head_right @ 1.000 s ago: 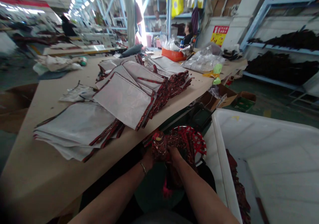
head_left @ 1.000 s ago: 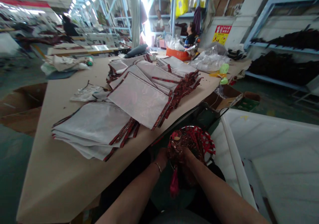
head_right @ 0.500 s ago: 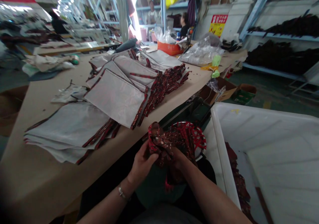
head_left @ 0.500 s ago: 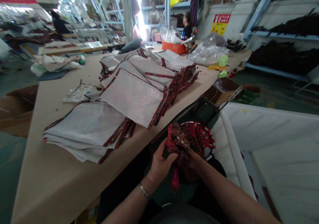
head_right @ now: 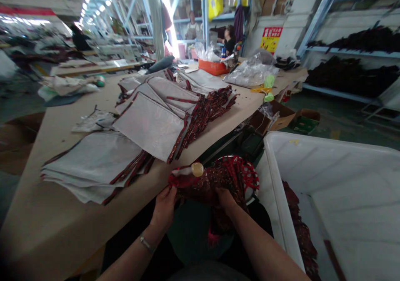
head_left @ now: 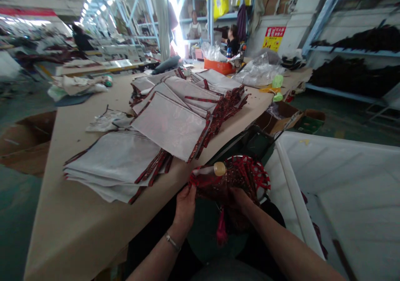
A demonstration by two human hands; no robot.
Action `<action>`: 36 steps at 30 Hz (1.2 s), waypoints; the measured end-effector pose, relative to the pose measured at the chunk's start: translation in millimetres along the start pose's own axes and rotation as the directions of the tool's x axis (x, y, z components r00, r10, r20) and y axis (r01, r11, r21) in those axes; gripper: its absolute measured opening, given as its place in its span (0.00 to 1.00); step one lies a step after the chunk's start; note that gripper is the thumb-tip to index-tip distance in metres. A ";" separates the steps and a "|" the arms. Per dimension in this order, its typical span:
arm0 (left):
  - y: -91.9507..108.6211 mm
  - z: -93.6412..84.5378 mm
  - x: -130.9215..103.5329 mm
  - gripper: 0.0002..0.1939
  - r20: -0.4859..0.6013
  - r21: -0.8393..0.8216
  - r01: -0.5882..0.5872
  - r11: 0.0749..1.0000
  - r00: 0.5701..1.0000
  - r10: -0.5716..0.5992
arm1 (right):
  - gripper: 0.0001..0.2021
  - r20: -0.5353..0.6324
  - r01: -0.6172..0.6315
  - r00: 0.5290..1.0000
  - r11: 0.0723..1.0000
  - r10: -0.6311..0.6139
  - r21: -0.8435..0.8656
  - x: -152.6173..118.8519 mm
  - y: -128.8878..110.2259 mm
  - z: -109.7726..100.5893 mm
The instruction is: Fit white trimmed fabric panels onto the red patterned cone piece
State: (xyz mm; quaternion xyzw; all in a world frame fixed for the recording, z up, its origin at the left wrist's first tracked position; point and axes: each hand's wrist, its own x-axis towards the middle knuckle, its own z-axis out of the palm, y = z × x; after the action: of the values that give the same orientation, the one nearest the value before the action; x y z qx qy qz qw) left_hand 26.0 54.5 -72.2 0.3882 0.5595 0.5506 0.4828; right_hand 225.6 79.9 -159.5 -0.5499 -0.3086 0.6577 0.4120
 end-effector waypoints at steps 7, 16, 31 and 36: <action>52.1 -13.7 -5.2 0.18 0.238 -0.033 -0.135 0.990 0.961 0.139 | 0.27 0.484 0.250 0.840 0.967 -0.245 0.055 -20.0 -68.8 16.0; 144.7 -13.9 24.9 0.18 0.102 0.088 -0.478 0.874 0.877 0.469 | 0.16 0.024 0.382 0.911 0.863 -0.413 0.330 -66.4 -217.8 37.8; 84.6 -10.6 46.8 0.17 0.220 0.834 -0.518 0.191 0.629 0.745 | 0.23 -0.349 0.149 0.851 0.818 -0.392 -0.555 4.7 -35.4 -81.5; 92.8 -14.7 51.3 0.12 0.316 0.836 -0.544 0.070 0.582 0.749 | 0.20 -0.178 0.486 0.663 0.599 -0.727 -0.637 -25.9 -92.3 -40.5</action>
State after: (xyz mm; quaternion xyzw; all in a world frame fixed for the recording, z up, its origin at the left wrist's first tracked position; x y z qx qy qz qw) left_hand -9.1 109.0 12.9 0.7251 0.5642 0.3645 -0.1518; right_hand 285.3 98.5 -76.3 -0.6264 -0.5557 0.2221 0.4996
